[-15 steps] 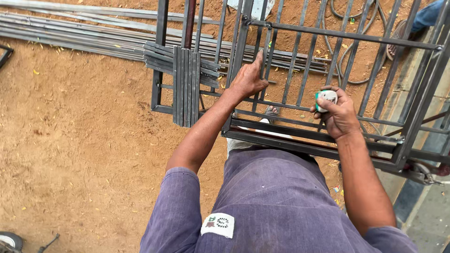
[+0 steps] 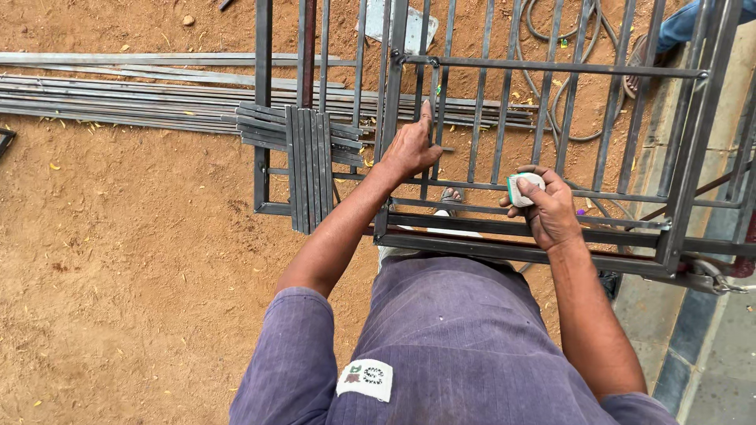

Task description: The person is assembling a metal gate or frame by welding vertical bars to a horizontal structure. They repeatedly measure the spacing between bars using a tape measure, position the bars, and secure them with a welding torch, creating visible sparks.

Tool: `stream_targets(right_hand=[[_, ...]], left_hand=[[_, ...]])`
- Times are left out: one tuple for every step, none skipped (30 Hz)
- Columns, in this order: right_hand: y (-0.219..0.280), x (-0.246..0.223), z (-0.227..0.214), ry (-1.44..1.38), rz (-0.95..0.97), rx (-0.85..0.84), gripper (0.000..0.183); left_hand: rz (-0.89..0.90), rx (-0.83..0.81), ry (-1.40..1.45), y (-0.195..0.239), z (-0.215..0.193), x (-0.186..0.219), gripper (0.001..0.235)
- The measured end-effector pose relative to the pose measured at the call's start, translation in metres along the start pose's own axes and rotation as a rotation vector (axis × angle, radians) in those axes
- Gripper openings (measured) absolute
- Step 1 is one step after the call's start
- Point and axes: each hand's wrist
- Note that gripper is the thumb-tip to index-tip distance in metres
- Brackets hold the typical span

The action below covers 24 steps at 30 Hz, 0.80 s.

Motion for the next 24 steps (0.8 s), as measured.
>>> stream_targets(right_hand=[[0.000, -0.001, 0.005, 0.079, -0.021, 0.008, 0.037], [-0.001, -0.002, 0.012, 0.156, -0.044, 0.016, 0.039], [-0.002, -0.004, 0.018, 0.234, -0.066, 0.024, 0.041], [-0.002, -0.006, 0.025, 0.406, -0.183, -0.034, 0.039], [-0.003, -0.008, 0.032, 0.576, -0.300, -0.093, 0.038], [-0.002, -0.009, 0.039, 0.745, -0.412, -0.156, 0.037], [-0.003, -0.010, 0.045, 0.882, -0.512, -0.228, 0.037], [-0.006, -0.010, 0.052, 1.016, -0.613, -0.307, 0.037], [-0.009, -0.010, 0.058, 1.148, -0.715, -0.387, 0.038], [-0.012, -0.009, 0.063, 1.212, -0.758, -0.426, 0.037], [-0.016, -0.007, 0.068, 1.275, -0.802, -0.466, 0.037], [-0.018, -0.006, 0.071, 1.339, -0.850, -0.506, 0.037], [-0.018, -0.006, 0.071, 1.316, -0.812, -0.511, 0.039], [-0.017, -0.006, 0.070, 1.294, -0.774, -0.513, 0.040], [-0.016, -0.007, 0.067, 1.273, -0.735, -0.516, 0.042], [-0.015, -0.006, 0.064, 1.309, -0.764, -0.538, 0.042], [-0.015, -0.007, 0.059, 1.345, -0.793, -0.561, 0.042], [-0.015, -0.007, 0.053, 1.379, -0.825, -0.580, 0.042], [-0.016, -0.010, 0.045, 1.460, -0.767, -0.600, 0.040], [-0.016, -0.016, 0.033, 1.542, -0.707, -0.618, 0.039], [-0.016, -0.022, 0.020, 1.622, -0.646, -0.636, 0.038], [-0.015, -0.028, 0.008, 1.689, -0.633, -0.598, 0.031], [-0.012, -0.034, -0.004, 1.756, -0.619, -0.559, 0.024], [-0.008, -0.040, -0.016, 1.777, -0.628, -0.520, 0.024]], left_hand=[[0.008, 0.035, 0.000, 0.001, 0.000, 0.000, 0.093], [0.017, 0.070, -0.001, 0.003, 0.000, 0.001, 0.091], [0.046, 0.186, 0.003, 0.009, 0.001, 0.002, 0.081], [0.074, 0.301, 0.007, 0.022, 0.004, 0.004, 0.072], [0.102, 0.416, 0.011, 0.032, 0.006, 0.007, 0.064], [0.036, 0.266, 0.107, 0.040, 0.006, 0.012, 0.051], [-0.030, 0.116, 0.203, 0.045, 0.009, 0.020, 0.041], [-0.097, -0.032, 0.299, 0.049, 0.010, 0.027, 0.039], [-0.143, -0.134, 0.486, 0.054, 0.012, 0.032, 0.042], [-0.188, -0.233, 0.675, 0.058, 0.015, 0.037, 0.046], [-0.231, -0.331, 0.865, 0.061, 0.018, 0.038, 0.049], [-0.205, -0.316, 0.948, 0.061, 0.017, 0.036, 0.047], [-0.177, -0.300, 1.029, 0.058, 0.014, 0.033, 0.047], [-0.148, -0.286, 1.110, 0.055, 0.012, 0.031, 0.047], [-0.185, -0.311, 1.098, 0.054, 0.011, 0.029, 0.047], [-0.223, -0.338, 1.086, 0.053, 0.009, 0.028, 0.047], [-0.261, -0.365, 1.075, 0.053, 0.006, 0.026, 0.048], [-0.267, -0.305, 1.066, 0.050, 0.000, 0.024, 0.047], [-0.274, -0.245, 1.056, 0.045, -0.007, 0.021, 0.046], [-0.281, -0.187, 1.045, 0.041, -0.013, 0.018, 0.046], [-0.272, -0.095, 1.007, 0.038, -0.020, 0.013, 0.044], [-0.259, -0.002, 0.966, 0.034, -0.029, 0.008, 0.042], [-0.246, 0.090, 0.924, 0.032, -0.033, 0.004, 0.041], [-0.222, 0.152, 0.724, 0.031, -0.035, 0.001, 0.039]])
Point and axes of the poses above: each hand's wrist, its own y-axis away from the middle knuckle, its own z-axis out of the palm, x = y × z, and after that the axes turned 11 degrees about -z, right-handed
